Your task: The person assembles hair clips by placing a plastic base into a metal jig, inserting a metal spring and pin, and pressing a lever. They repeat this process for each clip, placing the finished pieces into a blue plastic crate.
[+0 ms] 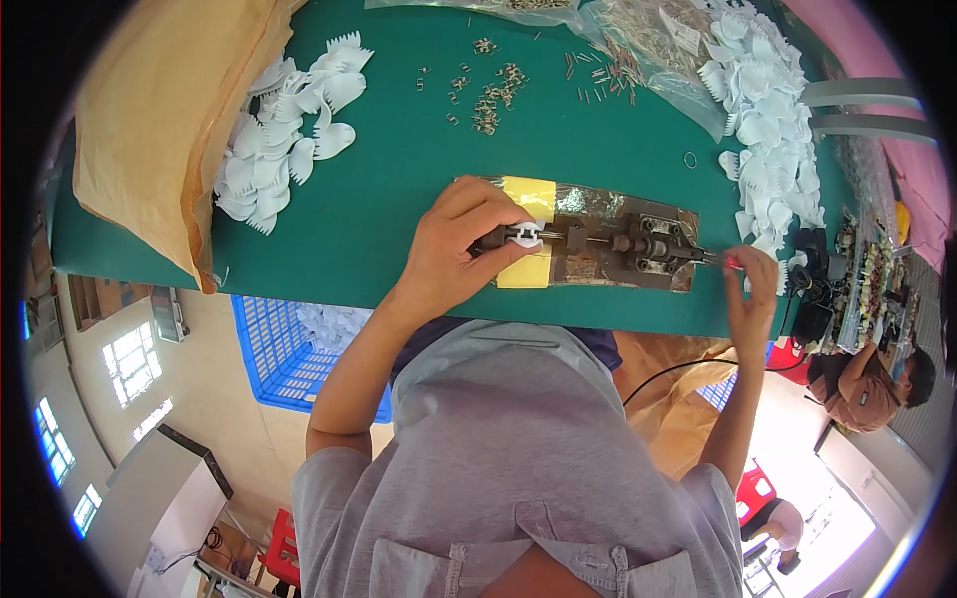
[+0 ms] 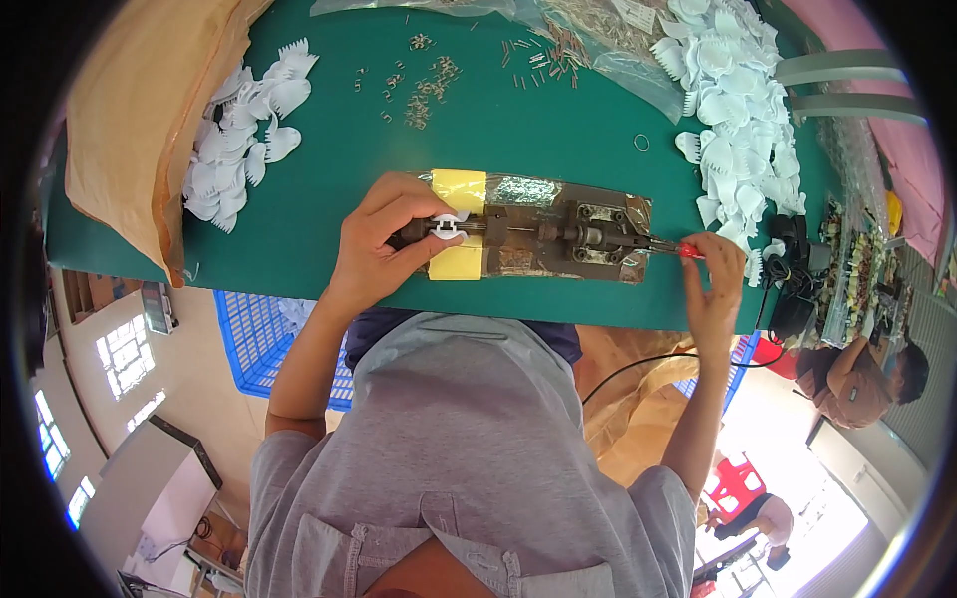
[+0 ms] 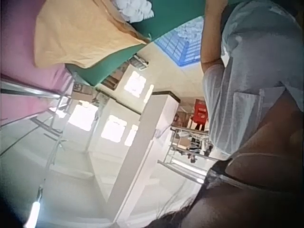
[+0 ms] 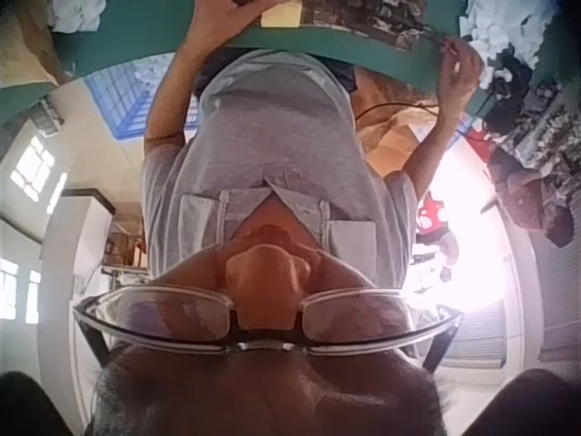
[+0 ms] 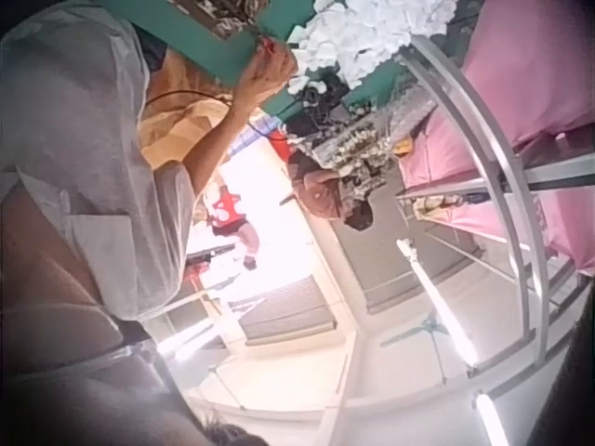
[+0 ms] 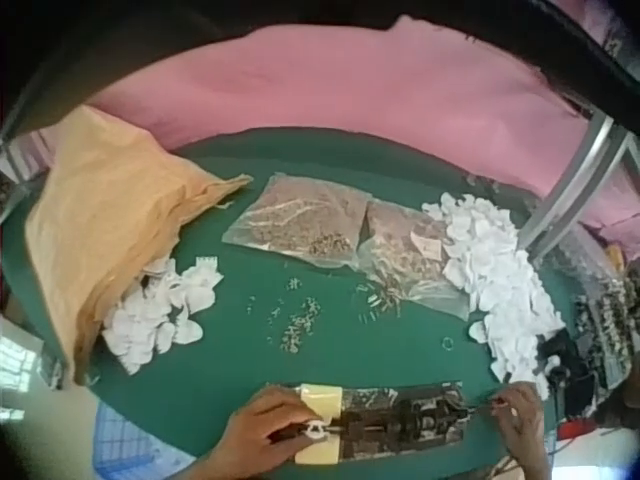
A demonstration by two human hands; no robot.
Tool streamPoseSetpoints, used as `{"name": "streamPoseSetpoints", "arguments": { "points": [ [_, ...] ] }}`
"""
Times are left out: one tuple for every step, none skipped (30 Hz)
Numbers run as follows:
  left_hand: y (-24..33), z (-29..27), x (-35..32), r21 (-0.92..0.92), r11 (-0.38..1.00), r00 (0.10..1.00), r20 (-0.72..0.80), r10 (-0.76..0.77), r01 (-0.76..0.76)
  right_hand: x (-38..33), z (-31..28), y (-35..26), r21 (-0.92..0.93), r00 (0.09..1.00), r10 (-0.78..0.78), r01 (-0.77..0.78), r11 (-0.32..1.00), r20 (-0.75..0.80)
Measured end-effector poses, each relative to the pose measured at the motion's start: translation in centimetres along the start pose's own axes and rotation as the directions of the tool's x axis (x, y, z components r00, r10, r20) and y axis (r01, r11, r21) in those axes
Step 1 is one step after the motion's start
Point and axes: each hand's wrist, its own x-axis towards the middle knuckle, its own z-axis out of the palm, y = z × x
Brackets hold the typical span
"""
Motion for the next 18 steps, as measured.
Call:
{"name": "streamPoseSetpoints", "arguments": {
  "points": [
    [0.1,0.2,0.0,-0.03,0.999,1.0,-0.019,-0.025,0.025,-0.1,-0.7,1.0,0.192,0.996,0.086,-0.091,0.977,0.035],
    [0.1,0.4,0.0,-0.059,0.997,0.998,-0.039,-0.05,0.048,-0.3,-1.5,1.6,0.424,0.974,0.211,-0.225,0.877,0.08],
    [0.1,0.5,-0.1,-0.052,0.997,0.998,-0.039,-0.051,0.049,-0.5,-2.1,2.0,0.622,0.936,0.315,-0.342,0.705,0.158],
    [0.1,0.6,-0.1,-0.069,0.996,0.997,-0.046,-0.057,0.054,-0.5,-2.8,2.4,0.66,0.95,0.275,-0.303,0.688,0.149],
    [0.1,0.7,-0.1,-0.086,0.995,0.997,-0.054,-0.062,0.058,-0.4,-2.8,2.4,0.665,0.951,0.271,-0.298,0.685,0.148],
    [0.2,0.7,-0.1,-0.082,0.995,0.997,-0.052,-0.058,0.053,-0.5,-2.8,2.2,0.688,0.955,0.272,-0.274,0.672,0.114],
    [0.3,0.7,-0.1,-0.074,0.996,0.997,-0.067,-0.05,0.045,-0.4,-2.8,2.0,0.709,0.958,0.274,-0.247,0.66,0.079],
    [0.4,0.6,-0.1,-0.066,0.997,0.996,-0.082,-0.042,0.037,-0.3,-2.6,1.5,0.724,0.947,0.296,-0.289,0.627,0.123],
    [0.3,0.7,0.0,-0.062,0.998,0.996,-0.083,-0.029,0.024,-0.2,-1.9,1.9,0.7,0.956,0.271,-0.271,0.661,0.115],
    [0.3,0.6,-0.2,-0.058,0.998,0.996,-0.079,-0.037,0.032,0.0,-1.3,2.2,0.674,0.963,0.246,-0.253,0.694,0.108],
    [0.4,0.6,-0.1,-0.053,0.998,0.996,-0.076,-0.044,0.04,0.2,-1.1,2.4,0.493,0.971,0.233,-0.228,0.84,0.052],
    [0.7,0.8,0.0,-0.05,0.998,0.993,-0.115,-0.039,0.033,1.3,-0.9,1.5,0.497,0.971,0.233,-0.224,0.838,0.044],
    [0.7,0.9,0.1,-0.044,0.999,0.993,-0.112,-0.035,0.03,2.8,-0.9,-0.1,0.425,0.978,0.203,-0.167,0.89,-0.04],
    [0.6,1.0,-0.1,-0.034,0.999,0.99,-0.139,0.014,-0.019,4.2,-0.8,-2.1,0.347,0.979,0.168,-0.118,0.93,-0.117],
    [0.5,1.0,-0.5,-0.024,0.998,0.984,-0.168,0.061,-0.066,5.8,-0.8,-4.8,0.356,0.99,0.085,-0.04,0.934,-0.111],
    [0.3,1.1,-0.3,-0.028,0.997,0.985,-0.162,0.065,-0.07,7.4,-0.8,-7.6,0.356,0.994,0.006,0.034,0.934,-0.111],
    [-0.1,1.2,-0.5,0.024,0.991,0.975,-0.178,0.132,-0.13,8.8,0.2,-10.3,0.443,0.996,-0.09,0.084,0.893,-0.008],
    [-0.3,1.2,-0.5,0.067,0.979,0.961,-0.188,0.202,-0.193,9.9,1.1,-12.7,0.521,0.979,-0.187,0.116,0.846,0.085]
  ]
}}
